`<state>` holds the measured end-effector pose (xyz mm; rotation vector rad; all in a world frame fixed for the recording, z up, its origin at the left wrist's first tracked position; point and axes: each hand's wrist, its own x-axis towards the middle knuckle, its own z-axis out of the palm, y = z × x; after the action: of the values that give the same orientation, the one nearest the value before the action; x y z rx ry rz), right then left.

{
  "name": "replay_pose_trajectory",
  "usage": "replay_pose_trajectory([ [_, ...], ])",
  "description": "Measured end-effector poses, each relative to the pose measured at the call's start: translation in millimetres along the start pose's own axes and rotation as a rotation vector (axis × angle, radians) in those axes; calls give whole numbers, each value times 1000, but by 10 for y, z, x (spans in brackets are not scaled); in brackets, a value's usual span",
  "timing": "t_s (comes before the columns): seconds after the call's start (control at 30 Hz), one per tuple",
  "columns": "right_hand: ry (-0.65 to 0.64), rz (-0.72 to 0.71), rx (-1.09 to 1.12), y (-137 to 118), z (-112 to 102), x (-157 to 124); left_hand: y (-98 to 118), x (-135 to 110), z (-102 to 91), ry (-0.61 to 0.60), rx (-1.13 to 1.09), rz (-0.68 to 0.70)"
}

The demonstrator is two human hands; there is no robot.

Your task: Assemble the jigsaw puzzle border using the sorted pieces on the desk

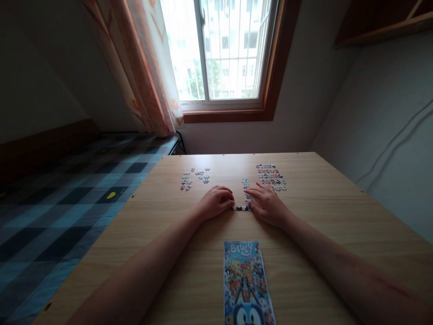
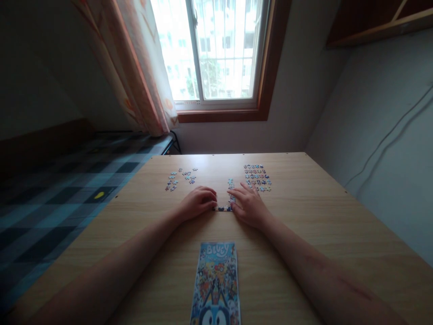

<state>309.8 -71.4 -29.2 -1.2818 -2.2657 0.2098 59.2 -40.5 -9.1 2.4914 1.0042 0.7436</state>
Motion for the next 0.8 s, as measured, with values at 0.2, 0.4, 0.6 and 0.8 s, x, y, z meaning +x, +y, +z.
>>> replay_pose_trajectory([
  [0.2, -23, 6, -14, 8, 14, -1, 16, -15, 10, 3, 37, 13],
  [0.4, -13, 3, -16, 26, 40, -6, 15, -25, 13, 9, 44, 34],
  [0.6, 26, -23, -2, 66, 69, -2, 4, -24, 9, 4, 59, 30],
  [0.8, 170, -44, 71, 90, 62, 14, -4, -9, 15, 56, 34, -8],
])
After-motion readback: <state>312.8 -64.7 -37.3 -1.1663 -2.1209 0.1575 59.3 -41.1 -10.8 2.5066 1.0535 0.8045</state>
